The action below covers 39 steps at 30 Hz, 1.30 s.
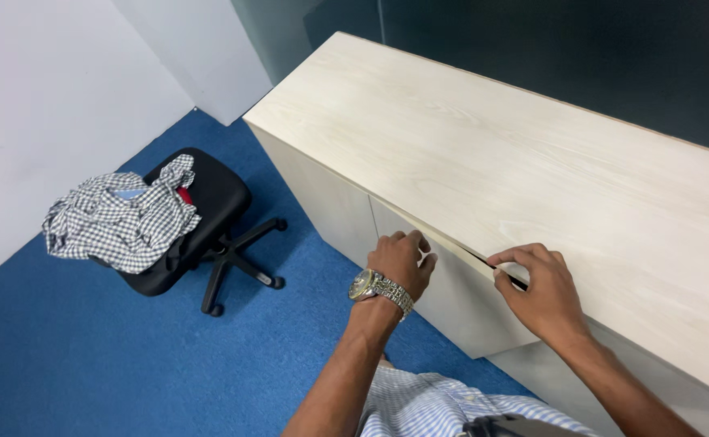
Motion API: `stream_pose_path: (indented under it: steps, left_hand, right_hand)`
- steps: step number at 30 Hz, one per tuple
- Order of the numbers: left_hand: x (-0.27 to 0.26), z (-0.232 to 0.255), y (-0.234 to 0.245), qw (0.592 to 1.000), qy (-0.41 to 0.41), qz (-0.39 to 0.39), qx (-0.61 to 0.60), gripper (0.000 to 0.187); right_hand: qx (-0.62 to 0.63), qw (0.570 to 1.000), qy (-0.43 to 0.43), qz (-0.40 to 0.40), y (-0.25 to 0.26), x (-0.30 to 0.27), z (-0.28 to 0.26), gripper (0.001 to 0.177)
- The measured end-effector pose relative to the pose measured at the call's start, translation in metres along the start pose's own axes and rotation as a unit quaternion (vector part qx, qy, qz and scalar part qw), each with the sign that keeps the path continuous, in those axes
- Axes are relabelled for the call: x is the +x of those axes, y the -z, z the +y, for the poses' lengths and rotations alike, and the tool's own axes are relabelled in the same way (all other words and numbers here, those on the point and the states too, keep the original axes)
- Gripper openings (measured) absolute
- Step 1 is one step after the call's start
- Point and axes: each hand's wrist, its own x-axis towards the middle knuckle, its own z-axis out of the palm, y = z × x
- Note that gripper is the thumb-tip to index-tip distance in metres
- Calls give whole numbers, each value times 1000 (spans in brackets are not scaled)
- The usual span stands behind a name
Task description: The person folds a blue plaid shirt on a table, places it in a drawer, then picks up a checkered shirt, buttons it, and folds it on the table.
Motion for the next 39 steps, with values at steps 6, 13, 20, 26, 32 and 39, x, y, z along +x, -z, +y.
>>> stream_pose_path:
  steps: [6,13,20,26,32,39]
  left_hand:
    - [1,-37,24,995,76,61,4,29]
    - [22,-103,57,984,120,131,-26,35]
    - [26,-176,105,978,180,93,-56,36]
    - [8,-226,135,963,241,96,-74,37]
    - [-7,-272,154,930,328,113,-117,38]
    - [11,-336,181,902,385,144,-135,38]
  right_hand:
    - [13,996,87,-3,-18,34,-46,20]
    - [17,992,116,-52,-58,76,-113,21]
    - [9,982,170,-82,-107,118,-189,23]
    - [5,967,215,-136,-153,139,-256,22]
    - [4,936,297,-189,-199,157,-314,21]
    - [9,916,312,-251,-256,204,-381,22]
